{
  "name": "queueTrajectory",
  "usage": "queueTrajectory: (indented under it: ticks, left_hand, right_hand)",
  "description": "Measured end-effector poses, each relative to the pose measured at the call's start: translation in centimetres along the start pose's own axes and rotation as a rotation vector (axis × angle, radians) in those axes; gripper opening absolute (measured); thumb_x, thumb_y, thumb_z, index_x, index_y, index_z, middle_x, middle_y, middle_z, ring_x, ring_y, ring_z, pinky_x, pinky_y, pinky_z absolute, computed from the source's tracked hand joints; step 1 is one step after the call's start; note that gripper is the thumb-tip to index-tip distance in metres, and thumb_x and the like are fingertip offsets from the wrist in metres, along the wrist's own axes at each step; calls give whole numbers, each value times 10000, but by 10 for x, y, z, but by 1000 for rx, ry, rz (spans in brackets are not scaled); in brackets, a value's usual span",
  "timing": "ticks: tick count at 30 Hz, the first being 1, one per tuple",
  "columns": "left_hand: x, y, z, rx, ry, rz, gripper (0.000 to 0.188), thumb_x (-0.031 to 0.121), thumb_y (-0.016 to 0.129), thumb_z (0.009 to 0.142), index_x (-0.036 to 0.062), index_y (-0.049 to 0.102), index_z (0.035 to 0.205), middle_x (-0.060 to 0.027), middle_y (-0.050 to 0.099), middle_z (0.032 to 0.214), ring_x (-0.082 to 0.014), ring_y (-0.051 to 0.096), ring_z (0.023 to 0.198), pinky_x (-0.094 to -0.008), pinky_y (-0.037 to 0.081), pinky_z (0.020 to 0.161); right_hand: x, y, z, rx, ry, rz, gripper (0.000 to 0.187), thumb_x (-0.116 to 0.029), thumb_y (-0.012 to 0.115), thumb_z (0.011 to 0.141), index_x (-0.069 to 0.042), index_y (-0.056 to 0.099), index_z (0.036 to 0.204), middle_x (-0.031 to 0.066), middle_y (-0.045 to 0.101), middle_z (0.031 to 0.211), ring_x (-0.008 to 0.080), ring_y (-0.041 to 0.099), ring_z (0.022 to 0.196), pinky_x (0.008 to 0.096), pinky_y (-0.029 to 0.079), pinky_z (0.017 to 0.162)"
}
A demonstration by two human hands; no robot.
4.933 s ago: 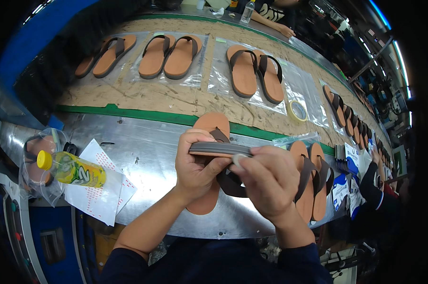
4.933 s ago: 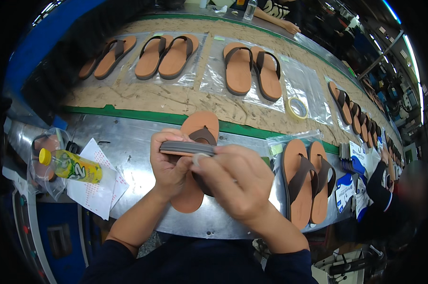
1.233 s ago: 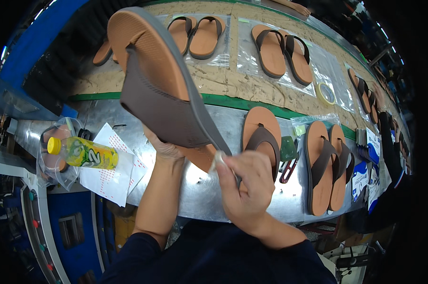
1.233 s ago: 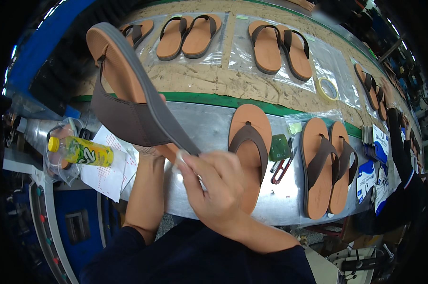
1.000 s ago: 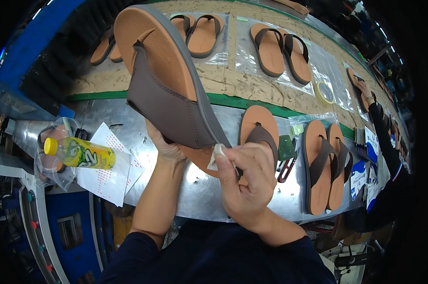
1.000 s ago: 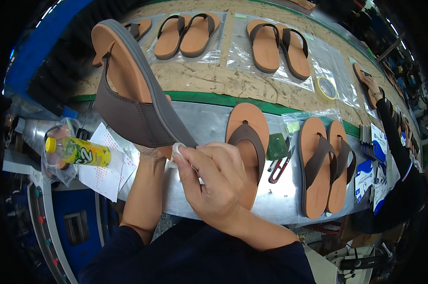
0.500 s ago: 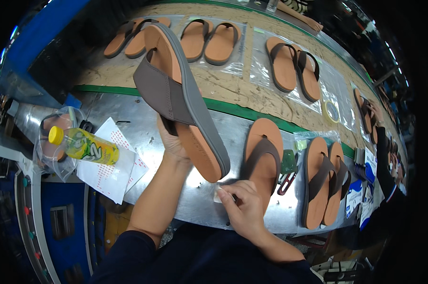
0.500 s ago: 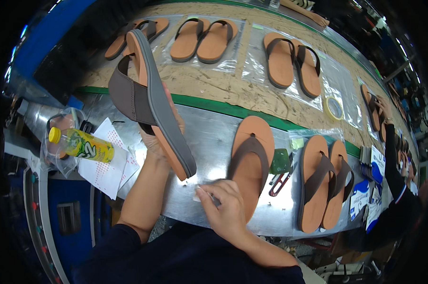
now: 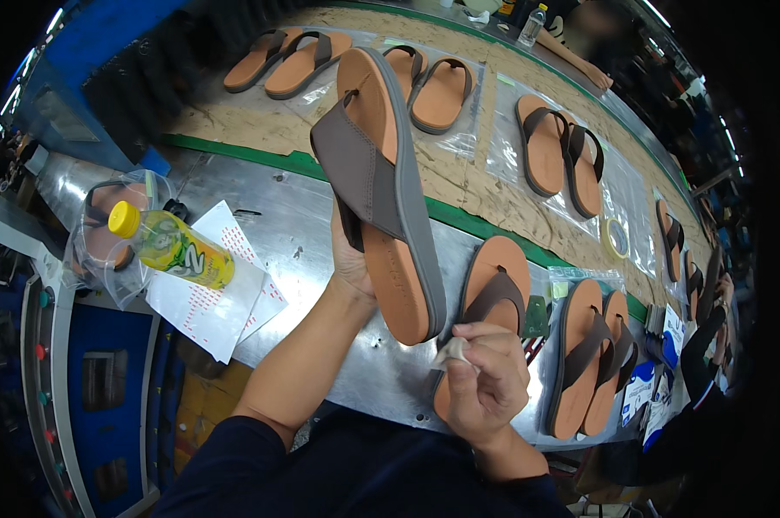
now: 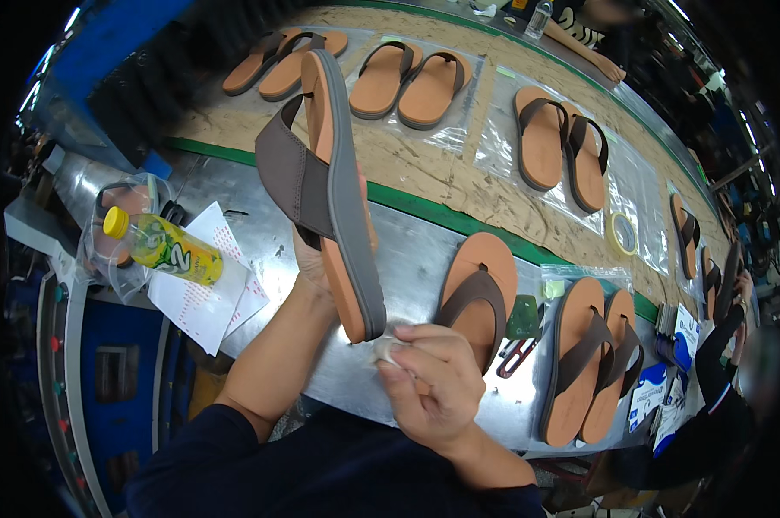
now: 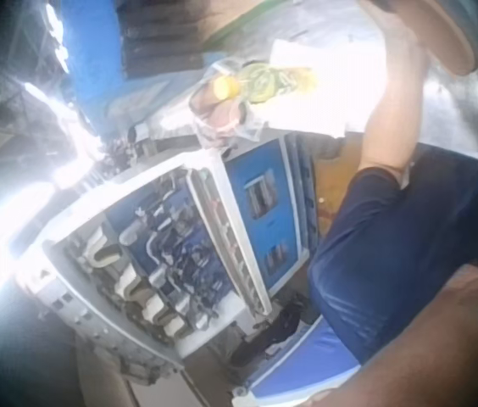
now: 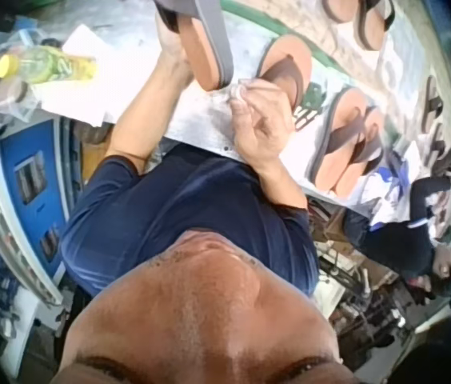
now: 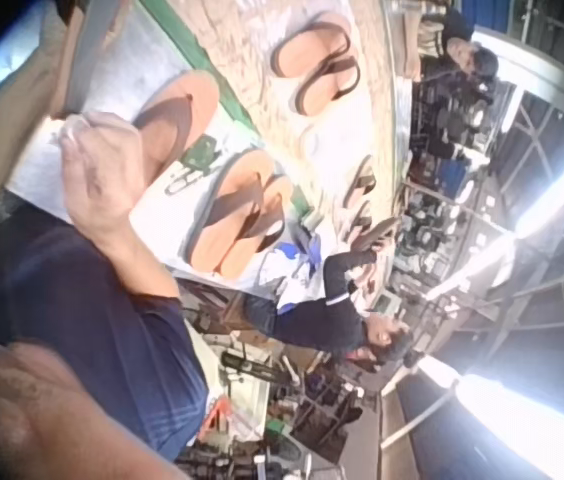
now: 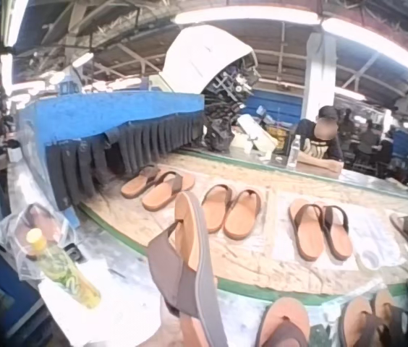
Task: The person picks up brown flip-flops from a conveyor belt, wipes the soles and straps with a white cloth, and uses a green sponge to scrub the footbed. They inspect the sandals by turning them over and then place them back on the belt.
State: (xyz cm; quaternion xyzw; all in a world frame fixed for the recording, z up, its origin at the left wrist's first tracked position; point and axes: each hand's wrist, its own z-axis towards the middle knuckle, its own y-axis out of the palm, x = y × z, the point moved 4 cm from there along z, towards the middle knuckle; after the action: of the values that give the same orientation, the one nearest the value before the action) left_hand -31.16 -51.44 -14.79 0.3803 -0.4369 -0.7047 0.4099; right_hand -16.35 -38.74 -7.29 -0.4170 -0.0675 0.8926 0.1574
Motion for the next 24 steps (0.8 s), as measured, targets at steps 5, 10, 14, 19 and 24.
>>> queueTrajectory:
  ticks: [5, 10, 14, 19, 24]
  left_hand:
    - [-3, -11, 1, 2, -28, 99, 490, 337, 617, 929, 17, 536, 1291, -141, 627, 1222, -261, 630, 1132, -391, 589, 908]
    - [-13, -16, -4, 133, -70, 174, 514, 397, 535, 968, -16, 526, 1275, -188, 627, 1172, -277, 650, 1080, -400, 593, 903]
    - [-24, -9, -4, 139, -108, 214, 526, 408, 504, 983, -17, 513, 1293, -185, 630, 1153, -282, 655, 1060, -405, 594, 892]
    - [-13, 9, -3, 328, -146, 135, 699, 580, 465, 955, 1, 496, 1346, -187, 593, 1263, -322, 633, 1102, -475, 536, 924]
    - [-19, 38, 2, 53, -119, 472, 736, 642, 370, 964, 100, 373, 1461, -109, 474, 1417, -188, 472, 1286, -413, 427, 1051]
  right_hand:
    - [-9, 11, 32, -103, -121, -282, 233, 14, 775, 746, -15, 684, 959, 77, 629, 800, 265, 623, 786, 308, 500, 713]
    - [3, 15, 44, -64, -21, -256, 192, 5, 748, 778, -9, 690, 961, 61, 611, 761, 196, 544, 658, 315, 411, 575]
    - [33, -9, 63, 149, 205, -248, 151, -58, 688, 888, 8, 668, 1022, 46, 621, 816, 107, 536, 657, 239, 412, 556]
    - [55, -47, 46, 393, 262, 15, 201, -148, 644, 956, 6, 639, 1084, 18, 635, 868, 34, 534, 657, 158, 408, 553]
    - [94, -57, 11, 548, 470, 9, 177, -153, 605, 978, 4, 630, 1057, 41, 631, 913, 23, 527, 684, 161, 402, 531]
